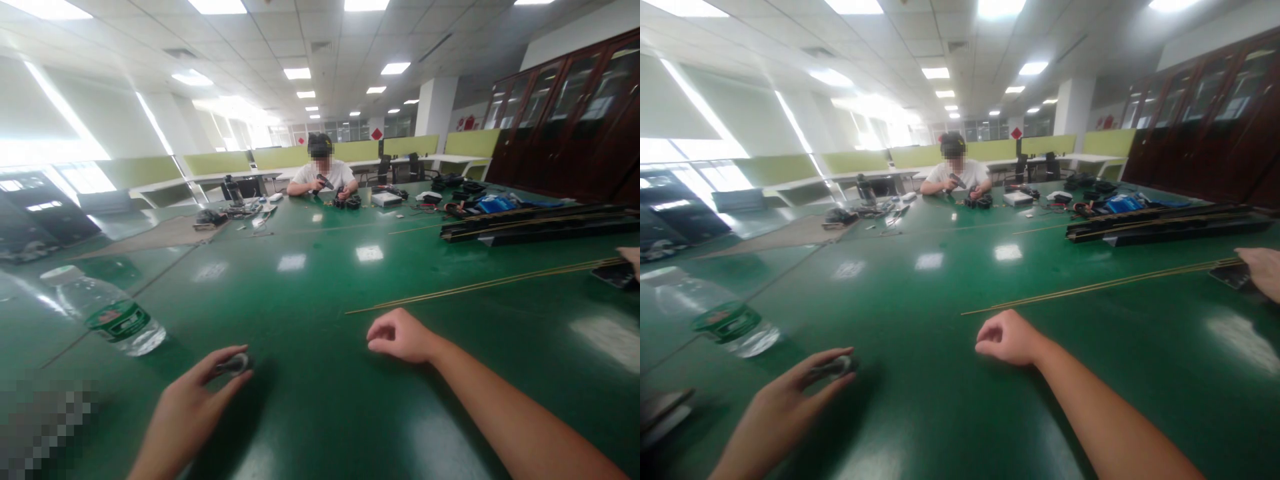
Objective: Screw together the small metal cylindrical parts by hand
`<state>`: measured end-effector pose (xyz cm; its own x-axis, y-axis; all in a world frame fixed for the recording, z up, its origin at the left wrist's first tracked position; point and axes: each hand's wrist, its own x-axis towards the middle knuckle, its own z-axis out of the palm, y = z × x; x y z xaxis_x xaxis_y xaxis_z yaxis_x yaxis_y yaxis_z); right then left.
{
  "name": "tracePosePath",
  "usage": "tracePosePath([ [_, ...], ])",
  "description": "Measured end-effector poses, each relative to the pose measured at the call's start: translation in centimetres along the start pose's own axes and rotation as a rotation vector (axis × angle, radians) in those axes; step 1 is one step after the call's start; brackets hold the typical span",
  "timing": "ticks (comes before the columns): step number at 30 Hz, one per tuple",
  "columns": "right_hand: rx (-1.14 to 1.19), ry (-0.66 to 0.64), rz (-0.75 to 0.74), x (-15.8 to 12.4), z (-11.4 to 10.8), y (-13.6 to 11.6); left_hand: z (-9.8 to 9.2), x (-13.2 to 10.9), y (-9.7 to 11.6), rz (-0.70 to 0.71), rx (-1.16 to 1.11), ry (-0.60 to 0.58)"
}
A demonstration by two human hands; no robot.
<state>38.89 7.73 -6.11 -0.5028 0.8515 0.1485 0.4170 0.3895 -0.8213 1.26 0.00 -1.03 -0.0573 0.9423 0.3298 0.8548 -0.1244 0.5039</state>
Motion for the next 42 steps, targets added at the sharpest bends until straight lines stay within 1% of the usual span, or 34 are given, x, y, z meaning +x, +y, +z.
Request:
tracePosePath([
  [1,0.012,0.004,0.001,0.0,0.1,0.1,1.6,1.0,1.5,0.038,-0.059,-0.105],
  [3,0.048,0.028,-0.007,0.1,0.4,0.3,4.9,2.7,4.8,0.156,-0.172,-0.249],
  [5,0.085,0.070,-0.022,0.3,0.9,0.5,7.9,4.1,7.8,0.251,-0.267,-0.312],
  [6,0.096,0.095,-0.029,0.5,1.3,0.6,9.2,4.6,8.9,0.278,-0.312,-0.331],
  [7,0.092,0.114,-0.035,0.6,1.6,0.7,10.3,5.0,9.7,0.292,-0.359,-0.343],
  [9,0.049,0.122,-0.046,1.0,2.2,0.9,12.1,5.5,10.3,0.282,-0.458,-0.355],
  [12,-0.074,0.112,-0.049,1.4,2.7,1.1,13.7,5.9,9.8,0.230,-0.581,-0.343],
  [15,-0.171,0.121,-0.047,1.5,2.7,0.8,14.4,5.9,9.0,0.198,-0.637,-0.326],
  [17,-0.227,0.122,-0.045,1.4,2.7,0.2,14.5,5.9,8.9,0.210,-0.643,-0.331],
  [20,-0.364,0.112,-0.106,1.3,2.8,-0.7,14.7,5.8,9.0,0.252,-0.625,-0.349],
  [23,-0.483,0.117,-0.149,1.4,3.0,-1.3,14.7,5.8,9.0,0.268,-0.616,-0.343],
  [28,-0.534,0.127,-0.103,2.0,3.4,-1.4,14.9,6.1,9.0,0.247,-0.620,-0.346],
  [32,-0.501,0.138,-0.030,2.7,3.4,-1.2,15.0,6.3,9.0,0.165,-0.639,-0.367],
  [34,-0.447,0.126,-0.016,2.7,3.1,-1.0,14.9,6.2,9.1,0.155,-0.652,-0.371],
  [37,-0.290,0.063,-0.025,2.5,2.6,-0.5,14.5,5.9,9.3,0.169,-0.642,-0.372],
  [40,-0.087,0.022,0.028,2.1,2.2,-0.1,14.1,5.7,9.6,0.186,-0.627,-0.404],
  [42,-0.020,0.013,0.043,1.8,2.1,-0.1,13.9,5.6,9.8,0.188,-0.632,-0.422],
])
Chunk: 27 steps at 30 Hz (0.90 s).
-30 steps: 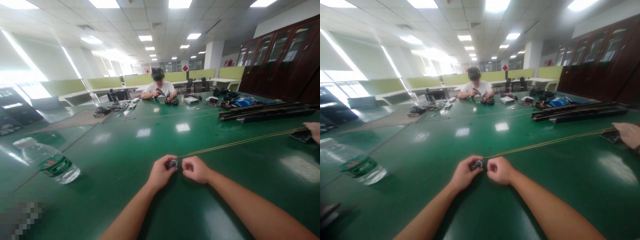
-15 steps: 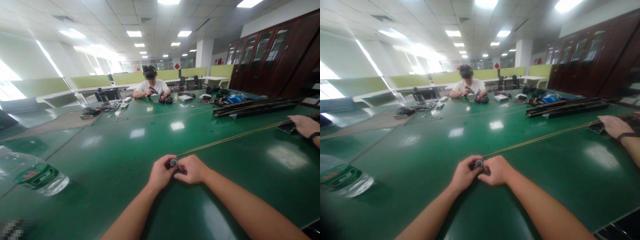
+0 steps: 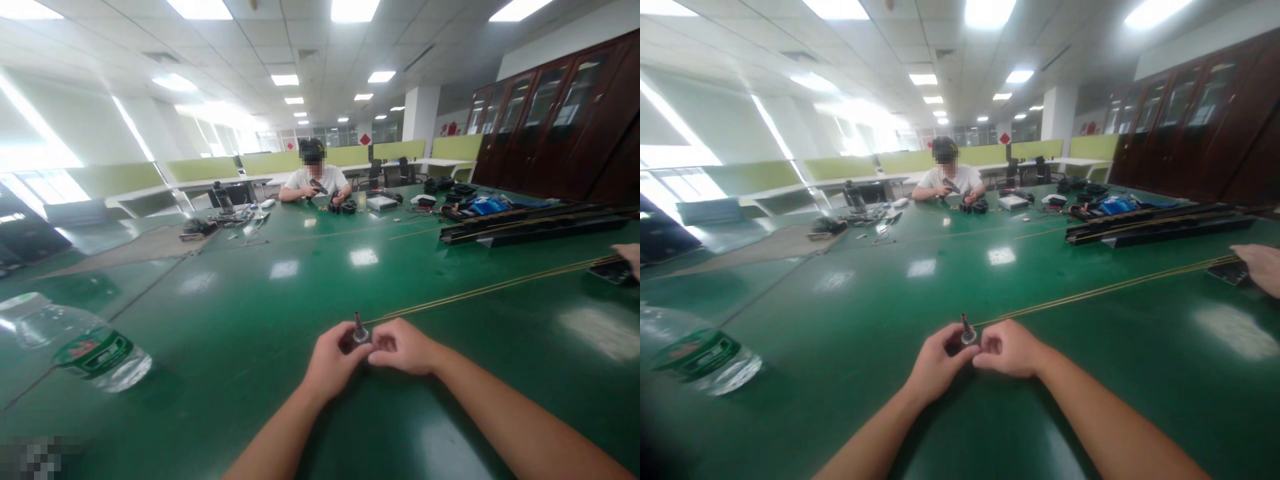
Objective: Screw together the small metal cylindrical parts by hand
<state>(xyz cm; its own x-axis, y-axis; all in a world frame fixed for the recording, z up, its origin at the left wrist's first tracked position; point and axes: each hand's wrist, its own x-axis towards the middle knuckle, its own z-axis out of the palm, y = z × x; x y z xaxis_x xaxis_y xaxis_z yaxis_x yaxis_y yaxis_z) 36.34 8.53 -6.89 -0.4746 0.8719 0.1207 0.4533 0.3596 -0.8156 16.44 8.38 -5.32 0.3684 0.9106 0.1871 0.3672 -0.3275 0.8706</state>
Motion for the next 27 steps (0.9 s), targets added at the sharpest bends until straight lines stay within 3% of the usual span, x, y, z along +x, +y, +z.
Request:
tracePosePath([
  [7,0.062,-0.049,0.012,-0.75,-0.32,-0.76,0.03,0.13,-0.14,-0.010,-0.069,-0.017],
  [11,0.086,-0.048,0.015,-0.60,-0.32,-0.55,-0.07,-0.02,-0.28,0.061,-0.081,0.035],
  [19,0.148,0.146,-0.060,-0.27,0.01,-0.14,-0.24,-0.49,0.20,0.299,0.049,0.155],
  [27,-0.023,0.237,-0.125,-0.12,0.09,-0.09,-0.39,-0.29,0.04,0.299,0.115,0.211],
])
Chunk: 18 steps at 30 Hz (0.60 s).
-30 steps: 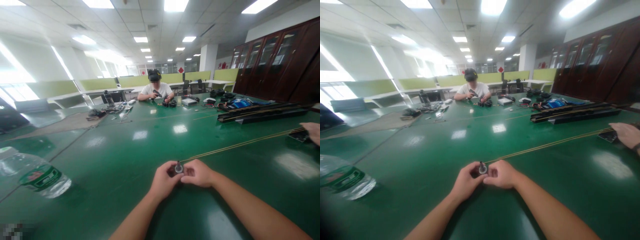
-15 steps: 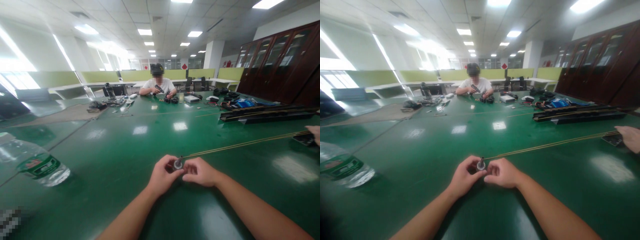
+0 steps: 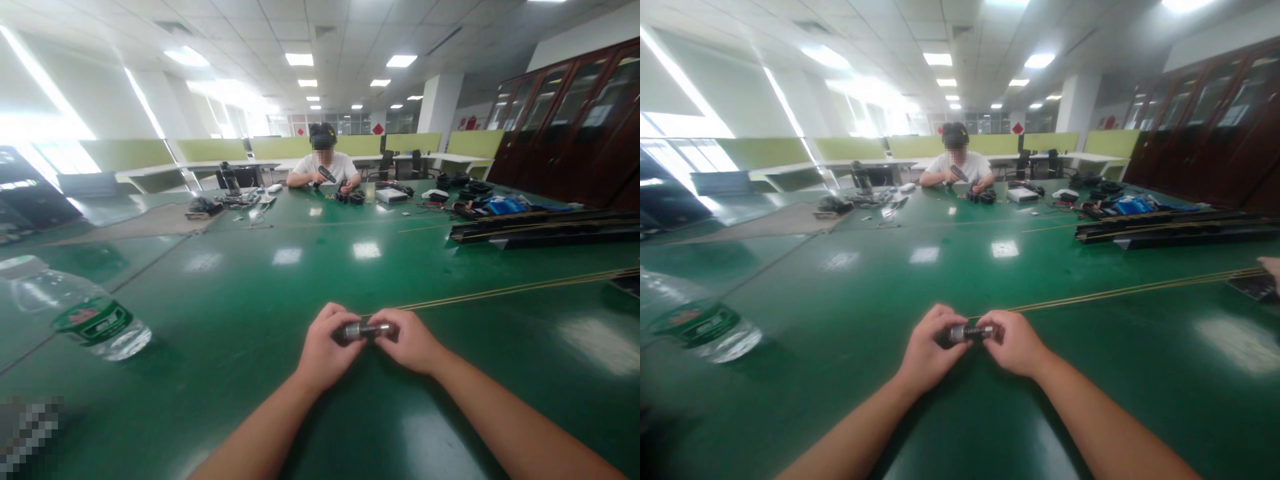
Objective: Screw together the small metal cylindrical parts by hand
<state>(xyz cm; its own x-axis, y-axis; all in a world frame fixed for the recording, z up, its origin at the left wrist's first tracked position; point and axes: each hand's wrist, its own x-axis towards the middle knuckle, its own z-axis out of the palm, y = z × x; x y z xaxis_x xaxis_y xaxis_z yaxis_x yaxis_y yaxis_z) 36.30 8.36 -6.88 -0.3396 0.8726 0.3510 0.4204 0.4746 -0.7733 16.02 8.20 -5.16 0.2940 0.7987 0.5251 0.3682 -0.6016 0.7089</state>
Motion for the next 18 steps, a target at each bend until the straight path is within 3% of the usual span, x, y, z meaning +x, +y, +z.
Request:
tracePosePath([
  [18,0.002,0.030,-0.044,-0.1,-0.1,-1.2,0.0,0.0,-0.3,-0.030,-0.007,-0.058],
])
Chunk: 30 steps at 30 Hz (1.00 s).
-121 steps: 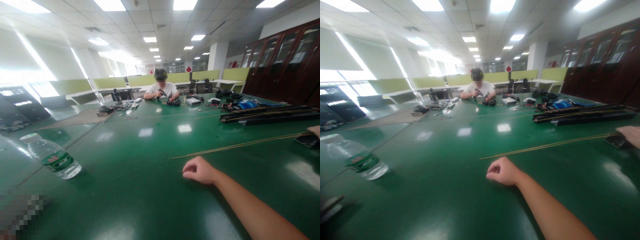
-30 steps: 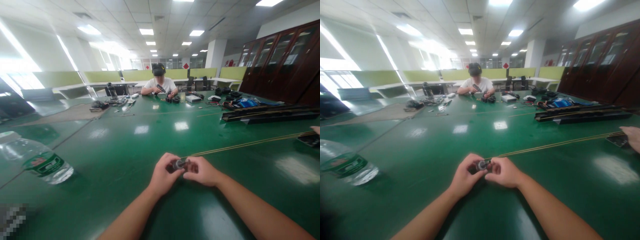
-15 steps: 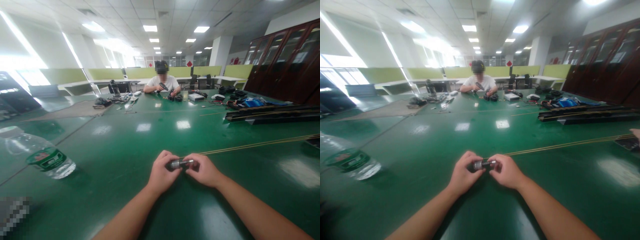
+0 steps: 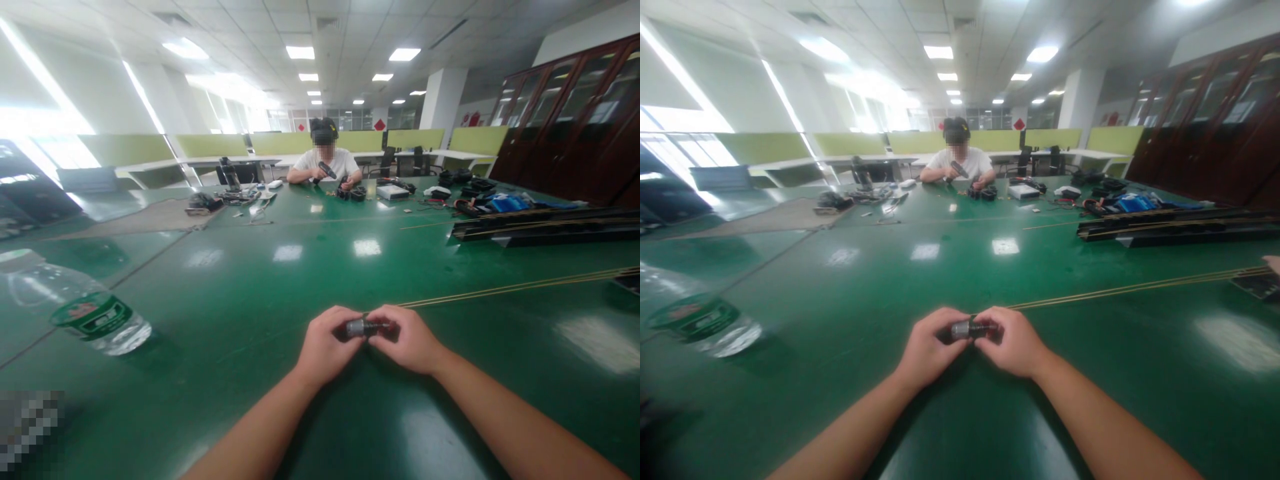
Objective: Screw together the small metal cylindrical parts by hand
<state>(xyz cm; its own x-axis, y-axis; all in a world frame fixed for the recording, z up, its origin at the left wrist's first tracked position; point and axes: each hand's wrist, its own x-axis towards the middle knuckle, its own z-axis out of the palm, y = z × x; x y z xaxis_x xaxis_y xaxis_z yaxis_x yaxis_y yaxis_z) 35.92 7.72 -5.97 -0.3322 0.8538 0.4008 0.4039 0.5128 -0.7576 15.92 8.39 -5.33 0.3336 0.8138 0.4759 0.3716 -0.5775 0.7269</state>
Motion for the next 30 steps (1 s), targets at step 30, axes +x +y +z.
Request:
tracePosePath([
  [30,-0.011,0.036,0.028,0.16,-0.28,0.42,-0.01,-0.16,0.29,-0.057,0.046,0.022],
])
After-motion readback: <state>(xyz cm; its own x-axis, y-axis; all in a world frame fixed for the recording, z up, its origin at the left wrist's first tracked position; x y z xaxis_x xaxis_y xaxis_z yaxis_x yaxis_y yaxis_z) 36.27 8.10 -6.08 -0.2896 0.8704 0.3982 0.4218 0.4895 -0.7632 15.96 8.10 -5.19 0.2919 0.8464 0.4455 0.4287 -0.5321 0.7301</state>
